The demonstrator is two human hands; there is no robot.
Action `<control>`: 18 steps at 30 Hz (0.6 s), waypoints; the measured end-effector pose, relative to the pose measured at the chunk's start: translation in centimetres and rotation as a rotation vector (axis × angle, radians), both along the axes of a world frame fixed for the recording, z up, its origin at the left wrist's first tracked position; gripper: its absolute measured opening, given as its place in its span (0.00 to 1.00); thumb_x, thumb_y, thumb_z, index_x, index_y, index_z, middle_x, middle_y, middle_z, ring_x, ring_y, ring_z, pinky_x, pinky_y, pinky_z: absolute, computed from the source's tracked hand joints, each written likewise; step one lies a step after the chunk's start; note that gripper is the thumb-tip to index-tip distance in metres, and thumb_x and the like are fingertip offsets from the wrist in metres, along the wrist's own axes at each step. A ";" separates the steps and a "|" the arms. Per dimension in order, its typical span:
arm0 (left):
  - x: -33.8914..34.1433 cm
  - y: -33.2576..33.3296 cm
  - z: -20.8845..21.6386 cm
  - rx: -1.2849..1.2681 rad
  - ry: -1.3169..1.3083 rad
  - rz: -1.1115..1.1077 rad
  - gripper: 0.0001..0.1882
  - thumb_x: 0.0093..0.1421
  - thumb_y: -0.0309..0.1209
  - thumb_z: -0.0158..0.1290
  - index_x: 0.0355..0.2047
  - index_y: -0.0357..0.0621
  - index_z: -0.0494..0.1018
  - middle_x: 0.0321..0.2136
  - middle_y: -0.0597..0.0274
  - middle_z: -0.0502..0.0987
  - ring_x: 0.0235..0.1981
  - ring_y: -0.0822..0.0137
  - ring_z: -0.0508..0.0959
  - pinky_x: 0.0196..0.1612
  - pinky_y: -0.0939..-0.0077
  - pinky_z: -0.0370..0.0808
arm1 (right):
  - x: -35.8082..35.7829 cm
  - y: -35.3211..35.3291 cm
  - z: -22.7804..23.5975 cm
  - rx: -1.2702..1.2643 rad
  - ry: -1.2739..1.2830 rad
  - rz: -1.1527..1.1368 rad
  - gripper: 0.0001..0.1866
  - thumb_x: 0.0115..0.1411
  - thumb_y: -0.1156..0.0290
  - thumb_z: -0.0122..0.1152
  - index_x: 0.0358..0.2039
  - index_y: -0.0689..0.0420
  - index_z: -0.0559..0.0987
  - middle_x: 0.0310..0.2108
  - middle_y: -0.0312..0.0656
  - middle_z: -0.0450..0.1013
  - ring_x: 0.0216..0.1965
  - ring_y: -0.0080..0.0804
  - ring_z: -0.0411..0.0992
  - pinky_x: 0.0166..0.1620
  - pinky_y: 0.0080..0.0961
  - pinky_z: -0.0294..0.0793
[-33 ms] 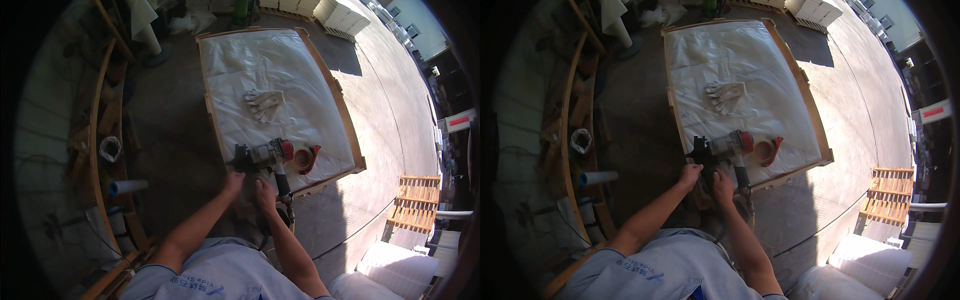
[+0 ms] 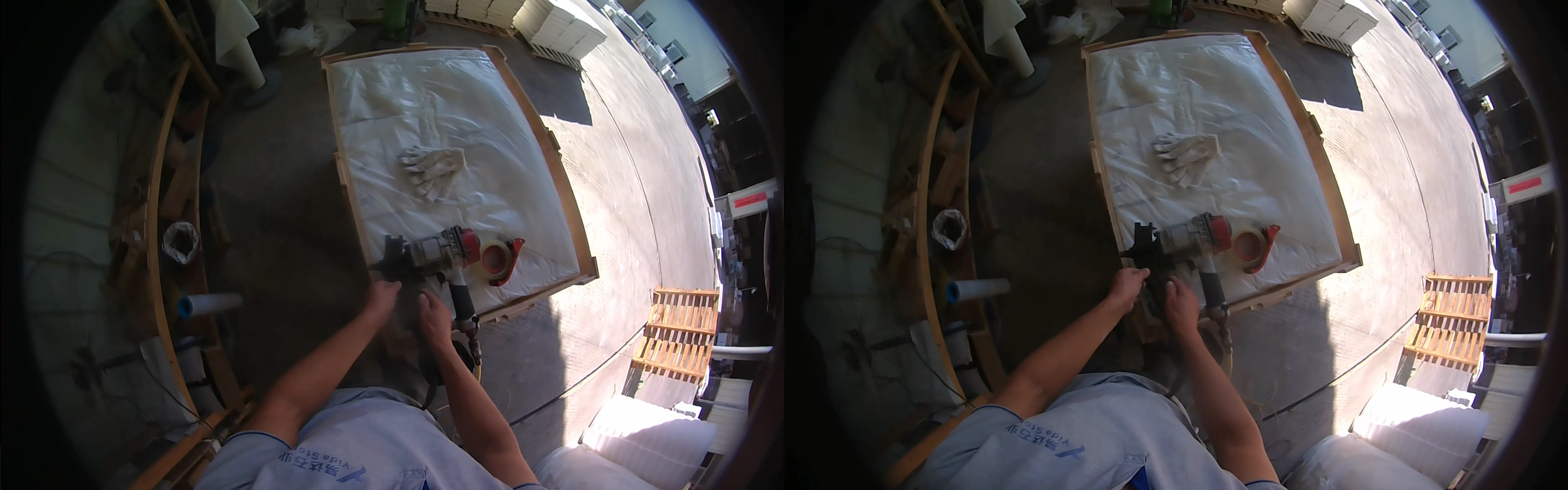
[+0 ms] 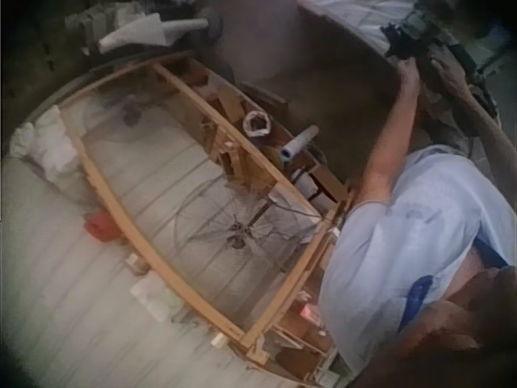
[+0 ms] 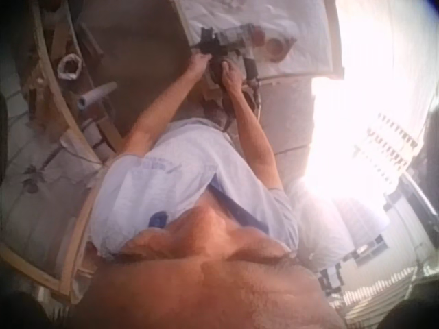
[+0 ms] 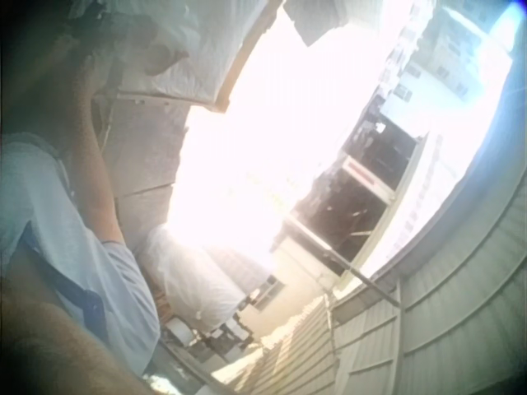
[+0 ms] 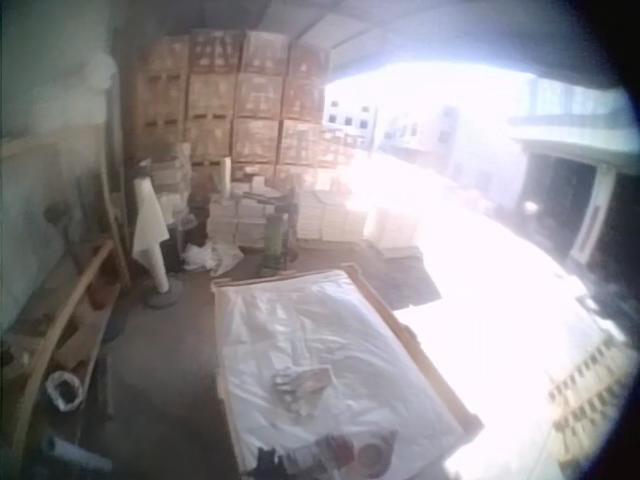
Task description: The person opens a cardboard box, removes a wooden frame, and uses a pneumatic nail gun to fasten the frame onto a plastic-wrapped crate. They then place a pair of gloves on the crate and move the crate slightly.
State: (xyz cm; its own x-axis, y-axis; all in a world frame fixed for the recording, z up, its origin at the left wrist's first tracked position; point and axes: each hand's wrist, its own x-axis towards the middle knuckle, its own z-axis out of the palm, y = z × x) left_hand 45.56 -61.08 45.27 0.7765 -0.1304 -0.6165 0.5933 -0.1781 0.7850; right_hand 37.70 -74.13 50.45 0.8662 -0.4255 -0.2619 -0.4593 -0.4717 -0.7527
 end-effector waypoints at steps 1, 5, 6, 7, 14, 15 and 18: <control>0.3 0.0 0.0 -0.138 0.213 0.033 0.14 0.62 0.37 0.56 0.22 0.44 0.71 0.14 0.65 0.68 0.13 0.67 0.68 0.17 0.68 0.63 | 0.0 0.0 0.0 0.018 -0.015 -0.008 0.20 0.66 0.59 0.49 0.49 0.60 0.78 0.44 0.55 0.77 0.49 0.51 0.74 0.52 0.36 0.72; 0.6 -0.5 -0.5 -0.136 0.168 0.101 0.15 0.62 0.38 0.56 0.21 0.47 0.70 0.14 0.70 0.65 0.11 0.73 0.62 0.13 0.74 0.57 | 0.2 0.1 0.1 -0.019 -0.078 -0.002 0.19 0.67 0.58 0.49 0.47 0.58 0.79 0.40 0.57 0.76 0.44 0.57 0.74 0.47 0.43 0.72; 0.6 -0.7 -1.0 -0.112 0.116 0.106 0.15 0.62 0.38 0.56 0.21 0.47 0.70 0.15 0.70 0.65 0.11 0.72 0.63 0.14 0.73 0.58 | 0.4 0.1 0.2 -0.020 -0.032 0.013 0.19 0.67 0.58 0.49 0.46 0.58 0.79 0.39 0.57 0.76 0.44 0.57 0.74 0.46 0.44 0.72; 0.6 -0.9 -1.4 -0.089 0.065 0.111 0.15 0.61 0.38 0.56 0.21 0.46 0.70 0.15 0.70 0.65 0.11 0.71 0.63 0.14 0.73 0.59 | 0.6 0.1 0.3 -0.026 0.023 0.019 0.19 0.67 0.57 0.48 0.46 0.58 0.79 0.39 0.57 0.76 0.43 0.57 0.74 0.46 0.45 0.72; 2.4 -0.3 -1.0 0.409 -0.156 -0.319 0.24 0.58 0.50 0.57 0.32 0.36 0.78 0.30 0.44 0.80 0.28 0.48 0.80 0.33 0.56 0.76 | 2.4 0.3 1.2 -0.167 0.247 0.046 0.23 0.65 0.52 0.46 0.40 0.56 0.82 0.37 0.58 0.77 0.43 0.60 0.74 0.46 0.51 0.72; 2.5 -0.4 -0.1 0.483 -0.154 -0.358 0.27 0.58 0.53 0.56 0.33 0.35 0.78 0.33 0.41 0.80 0.33 0.45 0.80 0.36 0.54 0.77 | 2.5 0.4 1.2 -0.168 0.259 0.040 0.23 0.64 0.52 0.46 0.40 0.56 0.82 0.37 0.58 0.77 0.43 0.61 0.74 0.46 0.52 0.72; 2.7 -0.6 1.8 0.619 -0.128 -0.361 0.33 0.58 0.60 0.52 0.35 0.35 0.78 0.38 0.38 0.79 0.42 0.42 0.79 0.44 0.52 0.77 | 2.7 0.5 1.1 -0.183 0.302 0.014 0.23 0.64 0.51 0.46 0.39 0.56 0.83 0.38 0.59 0.77 0.43 0.62 0.74 0.47 0.52 0.72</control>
State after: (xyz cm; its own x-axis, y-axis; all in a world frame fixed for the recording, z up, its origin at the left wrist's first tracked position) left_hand 48.27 -61.72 47.12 0.8220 -0.0491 -0.5674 0.3238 -0.7793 0.5366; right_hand 40.41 -73.62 51.59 0.7672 -0.4779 -0.4278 -0.6410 -0.5940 -0.4861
